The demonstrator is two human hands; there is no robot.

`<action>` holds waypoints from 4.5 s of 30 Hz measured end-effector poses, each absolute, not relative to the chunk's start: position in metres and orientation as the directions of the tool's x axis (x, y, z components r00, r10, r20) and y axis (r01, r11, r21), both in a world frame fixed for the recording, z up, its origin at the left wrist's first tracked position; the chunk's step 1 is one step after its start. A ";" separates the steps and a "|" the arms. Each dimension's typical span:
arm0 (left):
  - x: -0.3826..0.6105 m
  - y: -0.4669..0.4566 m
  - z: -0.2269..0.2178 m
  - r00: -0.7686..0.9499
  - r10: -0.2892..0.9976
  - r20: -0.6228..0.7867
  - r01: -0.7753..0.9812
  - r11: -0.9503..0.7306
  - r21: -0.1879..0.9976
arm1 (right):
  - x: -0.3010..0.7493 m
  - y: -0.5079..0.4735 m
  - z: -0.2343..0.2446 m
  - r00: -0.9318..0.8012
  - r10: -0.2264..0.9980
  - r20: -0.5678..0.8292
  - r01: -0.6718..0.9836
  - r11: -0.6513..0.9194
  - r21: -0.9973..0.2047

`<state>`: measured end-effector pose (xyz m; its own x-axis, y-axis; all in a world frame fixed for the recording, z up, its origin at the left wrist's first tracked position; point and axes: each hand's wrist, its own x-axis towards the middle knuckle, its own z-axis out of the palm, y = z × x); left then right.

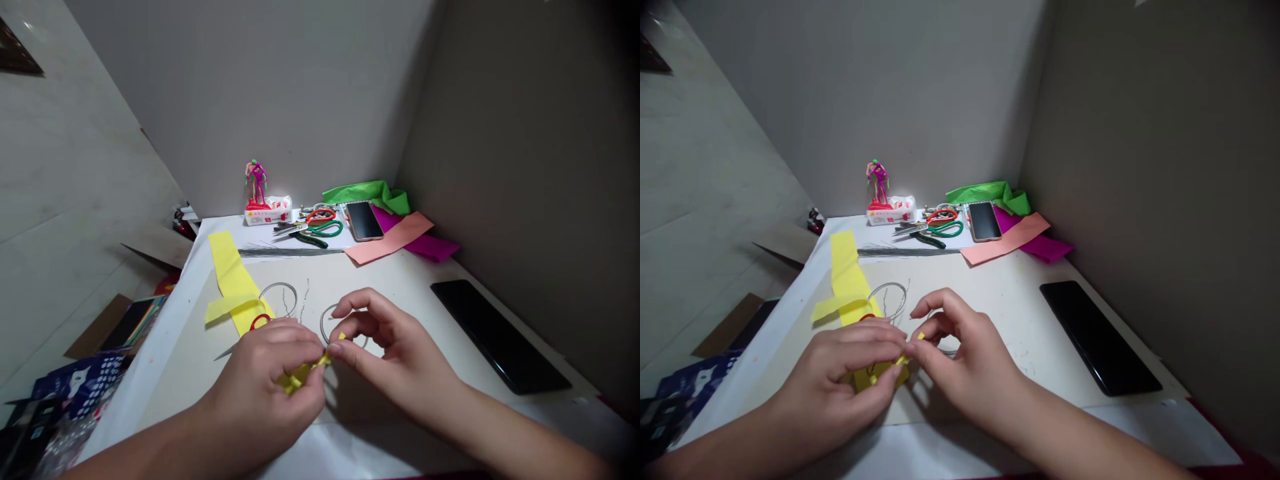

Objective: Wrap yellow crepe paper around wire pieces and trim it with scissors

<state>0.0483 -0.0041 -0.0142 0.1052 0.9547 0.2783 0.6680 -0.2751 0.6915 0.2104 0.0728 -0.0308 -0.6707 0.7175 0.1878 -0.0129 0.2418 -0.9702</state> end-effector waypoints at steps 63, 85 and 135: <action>0.038 0.010 -0.028 -0.138 0.907 -0.399 -0.306 0.344 0.888 | 0.205 0.069 -0.045 -0.502 0.821 0.272 -0.054 0.284 -0.957; 0.047 0.010 -0.028 -0.099 0.928 -0.359 -0.370 0.300 0.879 | 0.203 0.067 -0.046 -0.363 0.818 0.446 -0.029 0.468 -0.883; 0.049 0.006 -0.033 -0.082 0.941 -0.328 -0.322 0.287 0.902 | 0.202 0.072 -0.044 -0.399 0.696 0.597 0.107 0.682 -0.724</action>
<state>0.0492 0.0059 -0.0326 -0.0815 0.9410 -0.3284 -0.3222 0.2869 0.9021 0.2024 0.0716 -0.0435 -0.3988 0.6964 0.5967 0.1072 0.6816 -0.7238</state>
